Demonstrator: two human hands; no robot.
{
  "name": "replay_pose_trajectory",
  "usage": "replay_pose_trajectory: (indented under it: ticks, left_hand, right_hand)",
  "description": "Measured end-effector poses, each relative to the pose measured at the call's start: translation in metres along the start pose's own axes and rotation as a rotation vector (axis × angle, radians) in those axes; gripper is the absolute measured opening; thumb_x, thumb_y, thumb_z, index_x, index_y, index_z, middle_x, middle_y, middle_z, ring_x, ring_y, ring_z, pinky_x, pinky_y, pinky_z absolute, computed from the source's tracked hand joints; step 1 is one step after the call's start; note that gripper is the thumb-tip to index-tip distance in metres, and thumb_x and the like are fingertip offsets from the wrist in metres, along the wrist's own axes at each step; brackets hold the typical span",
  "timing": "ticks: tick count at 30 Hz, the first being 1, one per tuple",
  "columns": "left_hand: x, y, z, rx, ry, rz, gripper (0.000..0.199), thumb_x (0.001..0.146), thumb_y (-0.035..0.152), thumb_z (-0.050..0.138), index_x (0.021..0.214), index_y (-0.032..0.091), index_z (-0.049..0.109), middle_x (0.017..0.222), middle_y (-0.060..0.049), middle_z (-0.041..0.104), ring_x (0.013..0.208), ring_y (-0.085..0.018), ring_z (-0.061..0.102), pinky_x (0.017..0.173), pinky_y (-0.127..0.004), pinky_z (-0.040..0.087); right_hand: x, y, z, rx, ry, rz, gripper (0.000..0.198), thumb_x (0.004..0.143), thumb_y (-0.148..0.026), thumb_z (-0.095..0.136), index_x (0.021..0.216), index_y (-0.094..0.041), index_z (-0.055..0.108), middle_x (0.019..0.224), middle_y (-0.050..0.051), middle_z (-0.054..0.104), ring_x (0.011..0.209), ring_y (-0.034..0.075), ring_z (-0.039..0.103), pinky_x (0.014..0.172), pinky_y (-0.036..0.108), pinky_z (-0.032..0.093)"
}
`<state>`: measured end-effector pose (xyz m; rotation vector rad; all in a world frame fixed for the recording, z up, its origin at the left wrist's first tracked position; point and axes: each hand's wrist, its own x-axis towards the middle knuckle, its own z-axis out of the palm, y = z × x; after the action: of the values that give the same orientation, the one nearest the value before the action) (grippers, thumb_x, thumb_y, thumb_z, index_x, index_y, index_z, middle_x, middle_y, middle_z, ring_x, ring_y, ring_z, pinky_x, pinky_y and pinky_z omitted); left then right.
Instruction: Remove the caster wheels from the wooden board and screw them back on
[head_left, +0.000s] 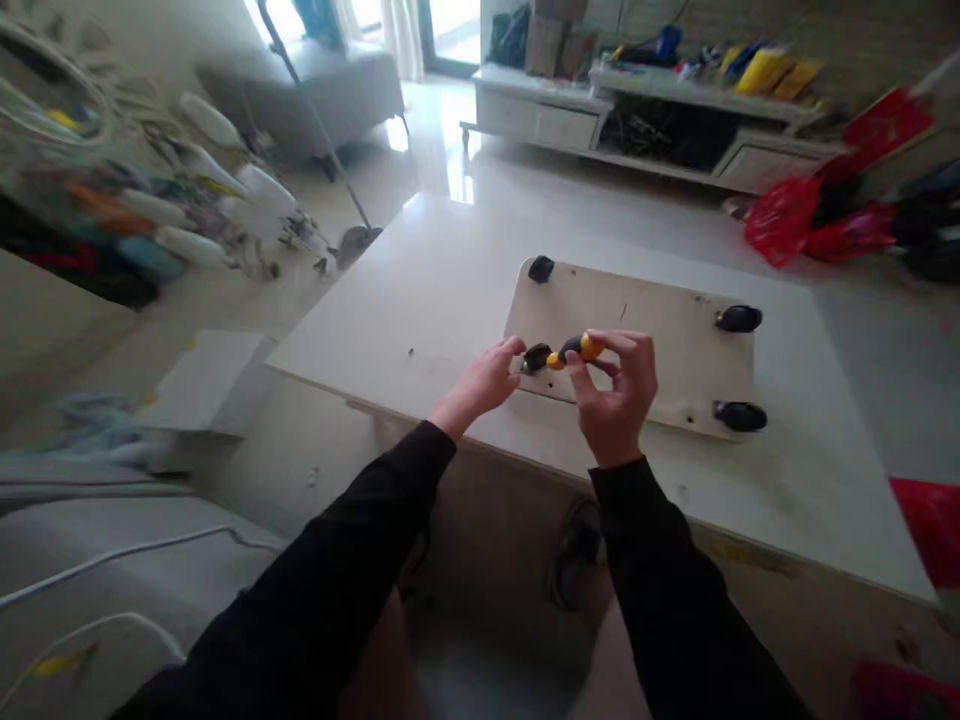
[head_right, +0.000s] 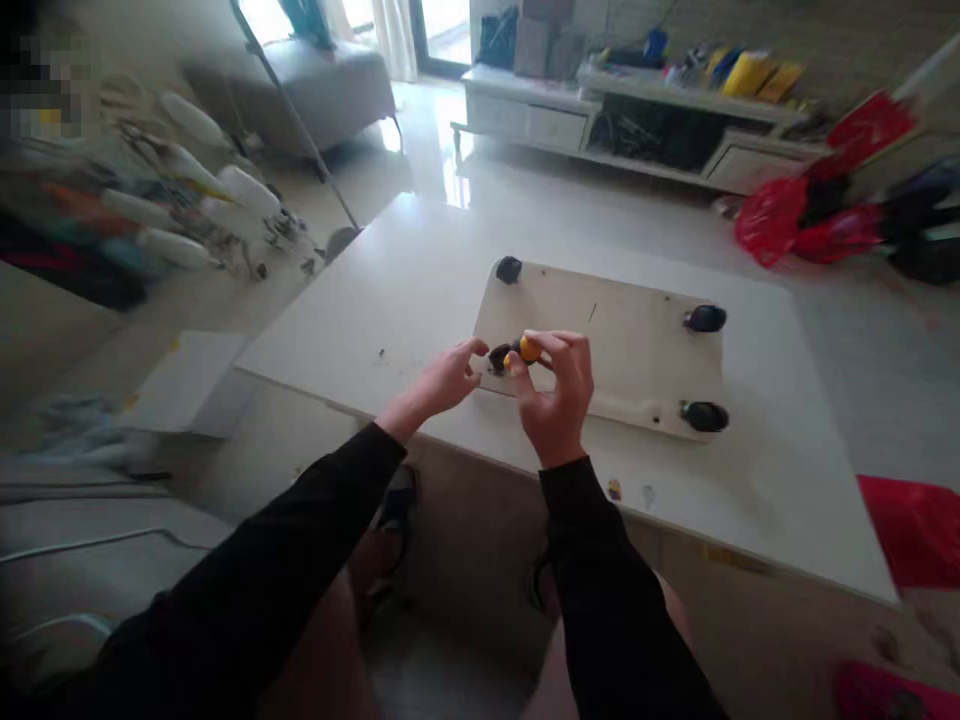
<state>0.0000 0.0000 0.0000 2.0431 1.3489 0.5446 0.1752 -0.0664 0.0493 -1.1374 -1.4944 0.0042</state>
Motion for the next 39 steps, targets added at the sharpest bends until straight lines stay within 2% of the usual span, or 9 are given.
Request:
replay_pose_trajectory:
  ticks: [7, 13, 19, 24, 29, 34, 39]
  left_hand:
    - [-0.002, -0.002, 0.005, -0.040, -0.025, -0.014, 0.046, 0.088, 0.001, 0.056, 0.129, 0.020, 0.064, 0.126, -0.012, 0.075, 0.105, -0.022, 0.072, 0.100, -0.036, 0.053]
    - [-0.001, -0.002, 0.006, -0.064, -0.040, 0.018, 0.038, 0.084, -0.001, 0.056, 0.114, 0.019, 0.069, 0.117, -0.010, 0.076, 0.098, -0.021, 0.070, 0.095, -0.036, 0.054]
    - [-0.001, 0.002, 0.004, -0.051, -0.058, 0.017, 0.030, 0.085, 0.000, 0.059, 0.104, 0.017, 0.074, 0.113, -0.011, 0.077, 0.096, -0.022, 0.069, 0.095, -0.037, 0.054]
    - [-0.001, 0.006, 0.006, -0.026, -0.093, -0.107, 0.028, 0.089, 0.005, 0.061, 0.106, 0.015, 0.079, 0.109, -0.013, 0.078, 0.097, -0.024, 0.070, 0.094, -0.038, 0.055]
    - [0.001, 0.008, 0.017, -0.143, -0.125, -0.217, 0.031, 0.090, 0.005, 0.058, 0.111, 0.013, 0.079, 0.103, -0.012, 0.078, 0.092, -0.022, 0.071, 0.088, -0.034, 0.055]
    - [0.003, 0.011, 0.016, -0.229, -0.136, -0.287, 0.035, 0.089, 0.002, 0.059, 0.118, 0.012, 0.074, 0.103, -0.011, 0.077, 0.089, -0.020, 0.069, 0.084, -0.032, 0.054]
    - [0.002, 0.012, 0.011, -0.210, -0.131, -0.328, 0.035, 0.092, 0.003, 0.057, 0.124, 0.009, 0.070, 0.106, -0.013, 0.075, 0.086, -0.019, 0.065, 0.082, -0.032, 0.052]
  right_hand:
    - [-0.002, 0.004, -0.002, -0.010, 0.010, 0.033, 0.025, 0.093, -0.024, 0.074, 0.117, -0.029, 0.070, 0.110, 0.002, 0.067, 0.102, 0.017, 0.070, 0.074, 0.031, 0.071]
    - [-0.004, 0.007, -0.002, 0.045, -0.037, -0.004, 0.039, 0.097, -0.018, 0.064, 0.134, -0.032, 0.065, 0.131, 0.005, 0.074, 0.121, 0.022, 0.075, 0.090, 0.039, 0.074]
    - [-0.002, 0.004, -0.001, 0.031, -0.008, -0.004, 0.029, 0.093, -0.024, 0.077, 0.121, -0.031, 0.073, 0.115, 0.003, 0.069, 0.104, 0.018, 0.075, 0.081, 0.034, 0.074]
    - [-0.003, 0.005, 0.000, 0.037, -0.043, -0.020, 0.039, 0.099, -0.019, 0.061, 0.135, -0.033, 0.065, 0.128, 0.005, 0.073, 0.120, 0.021, 0.074, 0.091, 0.038, 0.073]
    - [-0.003, 0.004, 0.001, -0.007, 0.019, -0.001, 0.029, 0.092, -0.028, 0.078, 0.120, -0.031, 0.071, 0.112, 0.002, 0.067, 0.103, 0.018, 0.073, 0.076, 0.033, 0.074]
    - [-0.004, 0.003, 0.002, 0.022, -0.019, -0.019, 0.036, 0.098, -0.019, 0.065, 0.133, -0.031, 0.064, 0.123, 0.005, 0.073, 0.114, 0.020, 0.075, 0.085, 0.036, 0.074]
    - [-0.004, 0.000, 0.002, -0.001, -0.010, -0.032, 0.029, 0.094, -0.026, 0.076, 0.121, -0.030, 0.069, 0.112, 0.003, 0.068, 0.105, 0.018, 0.073, 0.076, 0.033, 0.074]
